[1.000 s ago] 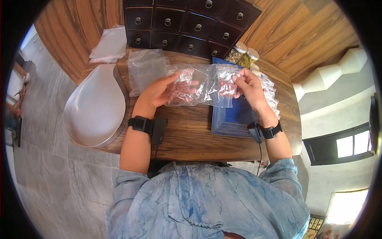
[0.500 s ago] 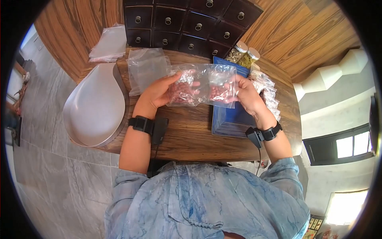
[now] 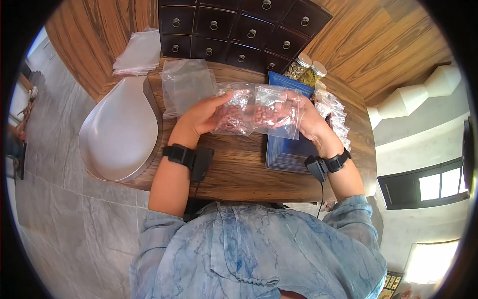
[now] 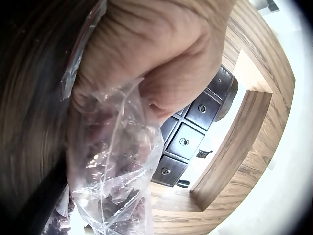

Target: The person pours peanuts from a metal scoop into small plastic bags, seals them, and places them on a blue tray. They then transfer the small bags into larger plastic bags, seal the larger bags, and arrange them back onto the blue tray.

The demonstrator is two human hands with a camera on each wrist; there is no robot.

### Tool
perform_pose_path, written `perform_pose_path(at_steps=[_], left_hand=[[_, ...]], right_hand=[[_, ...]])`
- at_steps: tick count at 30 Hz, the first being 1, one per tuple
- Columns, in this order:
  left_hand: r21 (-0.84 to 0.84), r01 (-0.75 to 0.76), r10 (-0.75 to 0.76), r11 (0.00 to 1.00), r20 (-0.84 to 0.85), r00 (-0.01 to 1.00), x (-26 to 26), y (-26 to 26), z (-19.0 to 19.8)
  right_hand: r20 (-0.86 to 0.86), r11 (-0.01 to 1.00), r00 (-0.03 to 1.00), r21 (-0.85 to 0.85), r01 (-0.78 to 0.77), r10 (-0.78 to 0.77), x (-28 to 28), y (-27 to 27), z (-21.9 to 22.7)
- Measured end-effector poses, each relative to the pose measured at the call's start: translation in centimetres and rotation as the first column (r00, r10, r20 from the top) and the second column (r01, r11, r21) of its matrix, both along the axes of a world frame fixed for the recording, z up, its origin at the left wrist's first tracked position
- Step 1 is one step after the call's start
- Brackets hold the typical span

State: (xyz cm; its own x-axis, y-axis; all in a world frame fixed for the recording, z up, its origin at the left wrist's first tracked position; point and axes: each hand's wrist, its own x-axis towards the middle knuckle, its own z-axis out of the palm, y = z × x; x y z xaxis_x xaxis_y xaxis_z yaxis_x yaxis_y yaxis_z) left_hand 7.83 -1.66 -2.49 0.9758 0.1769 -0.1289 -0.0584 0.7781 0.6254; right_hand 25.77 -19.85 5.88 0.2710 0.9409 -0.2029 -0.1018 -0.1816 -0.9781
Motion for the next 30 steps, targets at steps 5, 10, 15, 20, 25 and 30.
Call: perform_pose_path(at_steps=[5, 10, 15, 20, 25, 30], left_hand=[[0.022, -0.023, 0.024, 0.999, -0.047, 0.999, -0.1, 0.1, 0.1], [0.037, -0.021, 0.023, 0.999, -0.040, 0.999, 0.0, -0.4, 0.4], [0.042, 0.024, -0.024, 0.999, -0.002, 1.000, 0.3, 0.3, -0.9], [0.070, -0.016, 0.018, 0.997, -0.024, 1.000, 0.2, 0.1, -0.4], [0.193, -0.057, 0.077, 0.980, -0.096, 0.992, -0.3, 0.4, 0.3], [0.387, -0.007, 0.075, 0.922, -0.160, 0.984, -1.4, 1.9, -0.2]], right_hand=[[0.049, 0.998, 0.999, -0.057, 0.027, -0.024, -0.2, 0.0, 0.0], [0.007, 0.988, 1.000, -0.155, -0.007, 0.009, -1.0, -0.1, 0.4], [0.049, 0.985, 0.999, -0.171, 0.001, 0.008, -0.5, 0.1, -0.3], [0.021, 0.983, 0.999, -0.181, -0.022, 0.026, -0.9, 0.3, -0.4], [-0.047, 0.980, 0.998, -0.194, -0.040, 0.031, -1.4, 0.6, -1.1], [-0.181, 0.983, 0.983, -0.176, -0.048, 0.016, -3.1, 0.4, -2.6]])
